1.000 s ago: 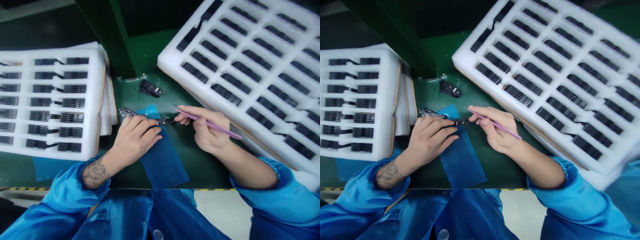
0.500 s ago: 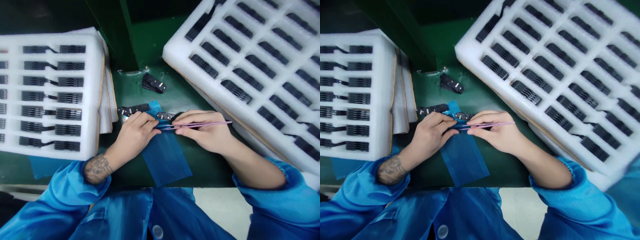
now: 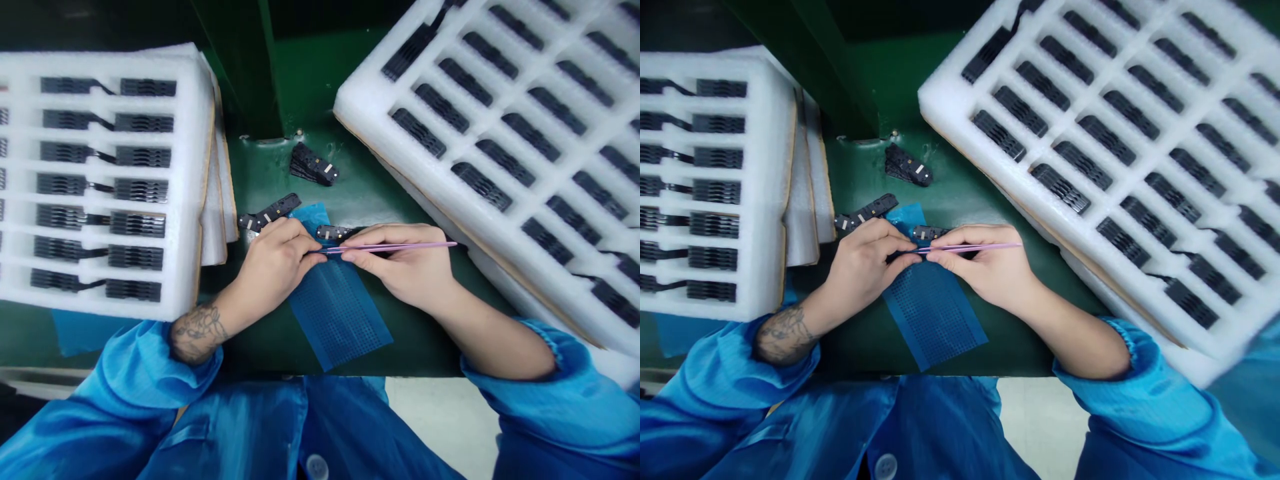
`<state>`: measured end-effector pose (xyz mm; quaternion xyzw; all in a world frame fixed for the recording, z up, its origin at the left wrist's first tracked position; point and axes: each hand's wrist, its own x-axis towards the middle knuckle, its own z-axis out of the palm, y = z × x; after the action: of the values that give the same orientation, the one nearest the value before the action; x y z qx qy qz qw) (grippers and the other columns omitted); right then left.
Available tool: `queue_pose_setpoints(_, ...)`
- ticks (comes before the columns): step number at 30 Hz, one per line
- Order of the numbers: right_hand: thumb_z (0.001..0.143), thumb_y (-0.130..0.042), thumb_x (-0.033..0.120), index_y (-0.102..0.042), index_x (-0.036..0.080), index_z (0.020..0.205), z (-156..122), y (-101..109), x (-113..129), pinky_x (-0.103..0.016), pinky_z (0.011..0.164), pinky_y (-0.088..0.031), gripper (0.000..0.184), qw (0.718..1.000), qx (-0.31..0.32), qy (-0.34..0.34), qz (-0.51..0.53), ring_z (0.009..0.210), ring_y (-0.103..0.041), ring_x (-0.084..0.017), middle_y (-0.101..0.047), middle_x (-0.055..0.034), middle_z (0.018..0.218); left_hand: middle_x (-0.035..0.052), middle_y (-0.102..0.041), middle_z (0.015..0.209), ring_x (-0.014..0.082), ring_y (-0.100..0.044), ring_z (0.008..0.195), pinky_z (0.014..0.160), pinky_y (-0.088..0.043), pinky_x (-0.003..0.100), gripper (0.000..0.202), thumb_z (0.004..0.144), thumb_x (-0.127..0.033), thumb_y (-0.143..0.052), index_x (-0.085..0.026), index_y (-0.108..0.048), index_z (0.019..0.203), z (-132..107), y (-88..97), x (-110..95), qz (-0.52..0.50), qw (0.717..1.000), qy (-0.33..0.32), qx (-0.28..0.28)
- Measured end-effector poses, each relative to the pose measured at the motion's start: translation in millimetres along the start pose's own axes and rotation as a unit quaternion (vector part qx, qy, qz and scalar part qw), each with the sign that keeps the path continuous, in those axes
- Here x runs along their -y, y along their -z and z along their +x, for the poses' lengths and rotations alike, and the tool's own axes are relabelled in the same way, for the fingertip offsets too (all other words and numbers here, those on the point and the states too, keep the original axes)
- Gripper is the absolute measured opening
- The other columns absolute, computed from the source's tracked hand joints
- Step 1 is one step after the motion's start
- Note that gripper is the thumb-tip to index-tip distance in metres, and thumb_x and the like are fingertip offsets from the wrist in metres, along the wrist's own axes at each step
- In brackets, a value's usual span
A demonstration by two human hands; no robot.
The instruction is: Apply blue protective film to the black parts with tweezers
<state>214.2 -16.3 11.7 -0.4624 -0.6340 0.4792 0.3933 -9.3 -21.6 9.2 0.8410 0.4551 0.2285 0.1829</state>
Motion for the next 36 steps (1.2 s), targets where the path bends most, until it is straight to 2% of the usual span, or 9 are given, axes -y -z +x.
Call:
queue_pose_setpoints(7, 0.078, -0.085, 0.024, -0.081, 0.028, 0.087, 1, -1, -1, -0.031, 0.074, -0.065, 0.011, 1.0, 0.004, 0.012, -0.003, 0.077, -0.077, -0.018, -0.081, 0.0011, 0.088, 0.0031, -0.069, 0.088, 0.0163, -0.065, 0.082, 0.076, -0.056, 0.031, 0.015, 0.087, -0.028, -0.075, -0.014, -0.074, 0.093, 1, -1.3, 1, -0.008, 1.0, -0.011, -0.01)
queue_pose_setpoints(22, 0.079, -0.083, 0.02, -0.081, 0.03, 0.086, 2, -1, 1, -0.032, 0.072, -0.064, 0.012, 1.0, 0.009, 0.016, -0.01, 0.076, -0.077, -0.019, -0.081, 0.0008, 0.087, 0.0034, -0.069, 0.087, 0.017, -0.065, 0.083, 0.077, -0.056, 0.032, 0.015, 0.088, -0.028, -0.074, -0.014, -0.074, 0.094, 1, -1.3, 2, -0.005, 1.0, -0.012, -0.01)
queue_pose_setpoints(26, 0.078, -0.084, 0.022, -0.08, 0.027, 0.083, 1, 3, 3, -0.031, 0.069, -0.064, 0.008, 0.999, -0.025, 0.005, -0.024, 0.073, -0.076, -0.018, -0.081, 0.0007, 0.084, 0.0037, -0.069, 0.088, 0.0174, -0.065, 0.083, 0.079, -0.056, 0.033, 0.017, 0.088, -0.03, -0.074, -0.015, -0.074, 0.094, -2, 0.2, 2, 0.001, 1.0, -0.015, -0.006)
queue_pose_setpoints(31, 0.08, -0.082, 0.029, -0.078, 0.024, 0.08, -3, 19, 4, -0.028, 0.054, -0.057, 0.006, 0.989, -0.124, -0.037, -0.068, 0.064, -0.072, -0.018, -0.078, -0.0009, 0.074, 0.008, -0.071, 0.105, 0.0217, -0.064, 0.093, 0.084, -0.056, 0.039, 0.025, 0.09, -0.034, -0.073, -0.015, -0.072, 0.106, -1, 7.7, -2, 0.052, 0.997, -0.063, -0.001)
queue_pose_setpoints(34, 0.081, -0.081, 0.03, -0.077, 0.024, 0.08, -6, 25, 5, -0.029, 0.056, -0.058, 0.008, 0.983, -0.146, -0.04, -0.105, 0.064, -0.071, -0.018, -0.078, -0.0017, 0.075, 0.012, -0.068, 0.124, 0.025, -0.063, 0.105, 0.09, -0.054, 0.042, 0.024, 0.093, -0.026, -0.068, -0.015, -0.069, 0.115, 8, 7.2, -5, 0.113, 0.988, -0.107, -0.021)
queue_pose_setpoints(36, 0.082, -0.08, 0.03, -0.077, 0.024, 0.081, -8, 26, 6, -0.029, 0.059, -0.058, 0.007, 0.98, -0.152, -0.034, -0.122, 0.065, -0.071, -0.018, -0.078, -0.0017, 0.076, 0.013, -0.065, 0.133, 0.0266, -0.06, 0.114, 0.093, -0.052, 0.042, 0.025, 0.096, -0.021, -0.063, -0.015, -0.067, 0.12, 15, 4.5, -5, 0.152, 0.98, -0.126, -0.005)
